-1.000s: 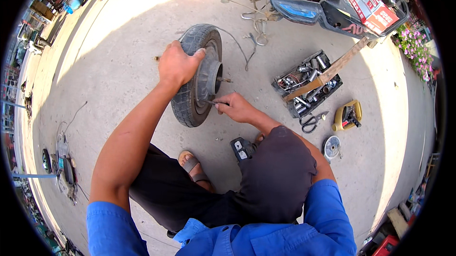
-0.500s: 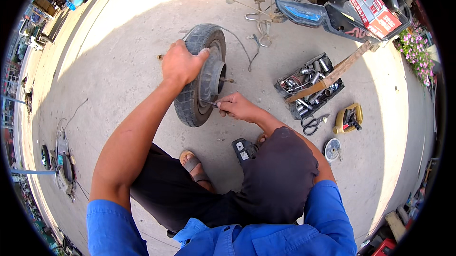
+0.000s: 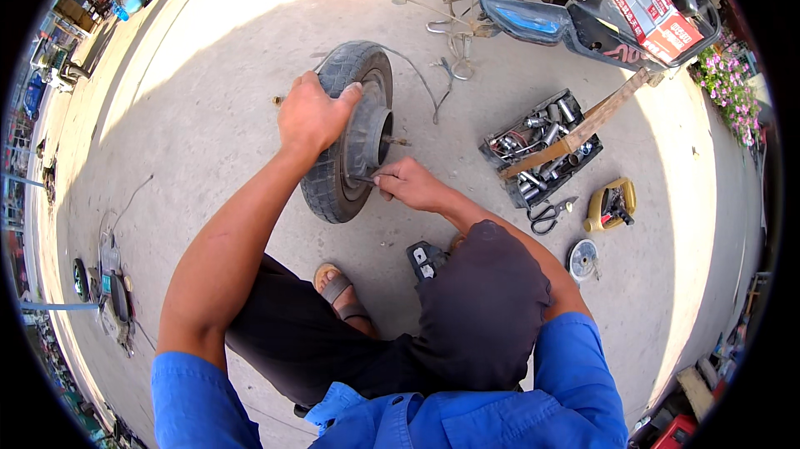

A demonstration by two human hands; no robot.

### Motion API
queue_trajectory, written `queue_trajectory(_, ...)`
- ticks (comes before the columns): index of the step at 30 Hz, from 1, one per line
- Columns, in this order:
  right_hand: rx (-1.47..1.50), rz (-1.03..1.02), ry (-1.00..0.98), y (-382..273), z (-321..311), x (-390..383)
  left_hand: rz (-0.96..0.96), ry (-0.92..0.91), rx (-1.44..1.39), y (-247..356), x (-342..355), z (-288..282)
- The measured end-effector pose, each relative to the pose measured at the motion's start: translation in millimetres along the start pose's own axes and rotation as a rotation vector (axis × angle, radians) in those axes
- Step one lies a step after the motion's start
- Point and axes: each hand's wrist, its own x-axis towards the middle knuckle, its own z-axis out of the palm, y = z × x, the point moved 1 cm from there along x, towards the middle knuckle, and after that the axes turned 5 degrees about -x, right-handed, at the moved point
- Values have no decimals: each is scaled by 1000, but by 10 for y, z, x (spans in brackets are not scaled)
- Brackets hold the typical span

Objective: The person uses a cordless impact wrench to remove bolts from a scooter wheel hub. They then flip the wheel over and continue removing bolts from the opposite side. Finally, they lift the wheel to inspect it.

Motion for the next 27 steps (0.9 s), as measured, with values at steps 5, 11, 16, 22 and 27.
queue_trajectory(5, 101, 102, 2, 43, 9, -110, 29, 43, -20, 6, 5, 27)
queue_trajectory(11, 277, 509, 194, 497, -209, -890, 21, 25, -18, -35, 66, 56)
queue_trajectory(16, 1, 730, 139, 2255, -140, -2286, 3, -5, -19, 18, 164, 37)
queue_trajectory(22, 137, 937, 356, 2172, 282, -2843, -1, 8, -43, -130, 171, 32)
queue_trajectory(27, 165, 934, 405, 2212, 375, -2941, 10, 16, -35, -42, 96, 16)
